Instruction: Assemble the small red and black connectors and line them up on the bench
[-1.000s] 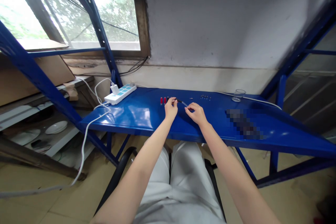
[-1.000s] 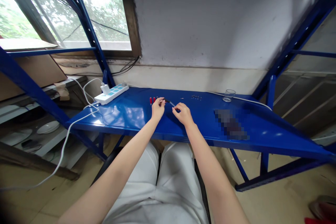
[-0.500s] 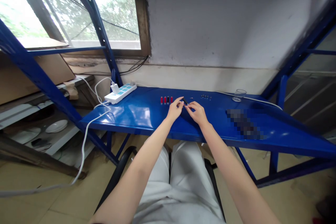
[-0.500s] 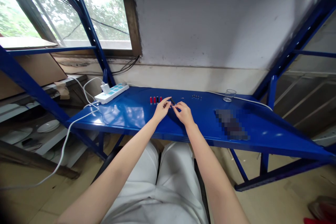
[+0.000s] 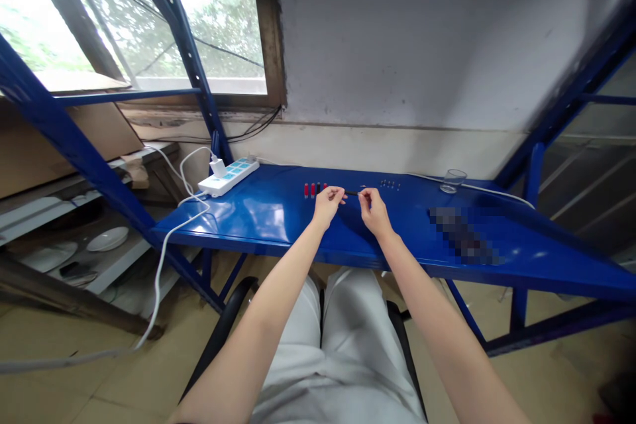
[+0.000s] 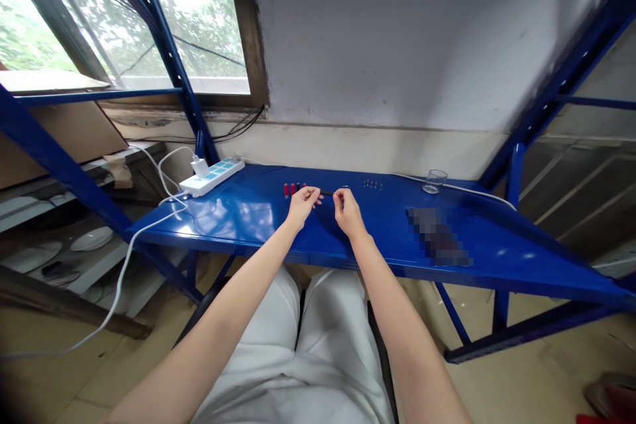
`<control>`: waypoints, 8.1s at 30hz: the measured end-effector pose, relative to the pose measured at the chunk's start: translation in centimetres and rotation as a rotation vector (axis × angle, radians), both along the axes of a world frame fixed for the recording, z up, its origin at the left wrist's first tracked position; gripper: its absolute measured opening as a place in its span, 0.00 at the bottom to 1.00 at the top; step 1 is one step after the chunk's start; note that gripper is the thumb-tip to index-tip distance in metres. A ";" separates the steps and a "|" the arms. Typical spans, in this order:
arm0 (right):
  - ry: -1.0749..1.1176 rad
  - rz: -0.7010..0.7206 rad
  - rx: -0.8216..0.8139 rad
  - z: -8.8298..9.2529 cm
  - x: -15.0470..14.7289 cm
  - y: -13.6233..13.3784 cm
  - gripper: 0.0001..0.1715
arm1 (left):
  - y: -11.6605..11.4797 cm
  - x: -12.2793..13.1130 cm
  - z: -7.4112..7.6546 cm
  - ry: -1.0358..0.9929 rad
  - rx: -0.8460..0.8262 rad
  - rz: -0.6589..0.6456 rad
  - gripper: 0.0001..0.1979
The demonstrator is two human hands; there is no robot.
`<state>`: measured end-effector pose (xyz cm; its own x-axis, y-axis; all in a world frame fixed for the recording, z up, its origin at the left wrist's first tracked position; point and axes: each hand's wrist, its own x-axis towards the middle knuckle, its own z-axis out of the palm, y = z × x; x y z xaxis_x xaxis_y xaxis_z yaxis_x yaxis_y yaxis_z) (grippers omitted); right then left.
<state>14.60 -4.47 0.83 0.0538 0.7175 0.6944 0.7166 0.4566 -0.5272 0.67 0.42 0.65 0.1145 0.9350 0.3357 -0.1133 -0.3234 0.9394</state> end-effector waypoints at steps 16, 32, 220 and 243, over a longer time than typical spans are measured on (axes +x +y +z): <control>0.077 0.004 -0.029 -0.1 0.5 -0.1 0.20 | 0.0 -0.3 -0.1 -0.034 -0.022 -0.171 0.17; -0.003 0.132 -0.080 -1.0 0.4 1.3 0.14 | -0.6 -0.5 0.3 0.081 0.163 -0.018 0.12; 0.121 0.060 -0.110 -0.1 -2.1 1.5 0.25 | -1.4 -1.3 -0.3 0.148 0.117 0.054 0.12; 0.065 0.120 -0.090 -0.1 -2.9 1.4 0.24 | -1.1 -1.6 -0.4 0.264 0.022 0.351 0.24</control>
<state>11.73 -3.04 0.77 0.0062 0.7804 0.6253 0.6229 0.4861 -0.6129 -0.89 -0.66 0.26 -0.1242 0.9255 0.3577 0.2502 -0.3196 0.9139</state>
